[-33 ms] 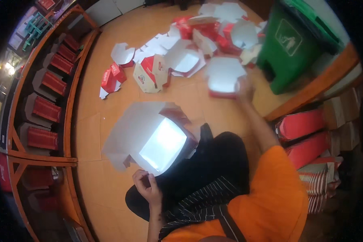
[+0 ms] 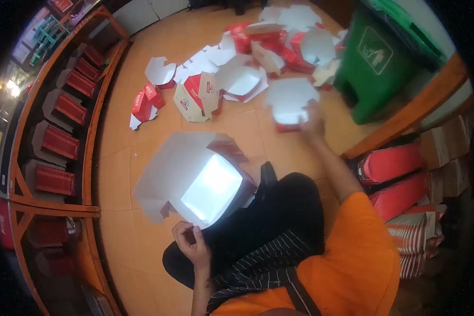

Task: The person sits on the floor and assembles red and white cardboard food boxes by folding the flaps and interlocking the sides. They handle the boxes one at a time, stacking the finished units into a pile.

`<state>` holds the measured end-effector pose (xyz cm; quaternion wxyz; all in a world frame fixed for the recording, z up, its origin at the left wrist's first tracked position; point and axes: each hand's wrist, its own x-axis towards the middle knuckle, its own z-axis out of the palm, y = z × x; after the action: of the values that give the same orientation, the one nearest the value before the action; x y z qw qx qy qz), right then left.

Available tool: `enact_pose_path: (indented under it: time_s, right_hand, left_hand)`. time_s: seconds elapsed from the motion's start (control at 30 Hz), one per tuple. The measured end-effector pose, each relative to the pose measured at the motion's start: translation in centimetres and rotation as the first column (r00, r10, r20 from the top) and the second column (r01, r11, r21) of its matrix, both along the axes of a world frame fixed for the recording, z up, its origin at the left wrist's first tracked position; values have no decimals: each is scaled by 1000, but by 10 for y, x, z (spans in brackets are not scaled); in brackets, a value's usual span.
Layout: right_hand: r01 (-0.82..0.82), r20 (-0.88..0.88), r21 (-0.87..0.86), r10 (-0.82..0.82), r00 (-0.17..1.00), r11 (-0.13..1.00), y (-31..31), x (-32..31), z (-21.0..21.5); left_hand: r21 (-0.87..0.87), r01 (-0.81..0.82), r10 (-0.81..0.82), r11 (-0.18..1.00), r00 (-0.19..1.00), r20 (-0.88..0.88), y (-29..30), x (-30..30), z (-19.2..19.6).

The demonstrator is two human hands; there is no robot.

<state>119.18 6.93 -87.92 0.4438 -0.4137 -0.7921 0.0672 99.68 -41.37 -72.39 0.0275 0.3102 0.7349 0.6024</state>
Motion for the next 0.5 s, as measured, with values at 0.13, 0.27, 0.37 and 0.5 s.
enact_pose_path:
  time_s: [0.13,0.27,0.37,0.5]
  right_hand:
    - [25,650,-319,199,734,947,-36,-8,-39]
    - [88,495,-637,318,808,766,-66,-17,-12]
    - [-12,296,-470,171,940,882,-86,-16,44]
    - [-409,-191,-552,368,910,726,-165,-33,178]
  left_hand:
    - [-34,-6,2,999,995,-95,6,-3,8]
    - [-39,-32,27,999,992,-121,-5,-5,10]
    - [11,-52,52,999,996,-77,-13,-1,15]
    - [192,50,-51,980,999,-1,-18,11,41]
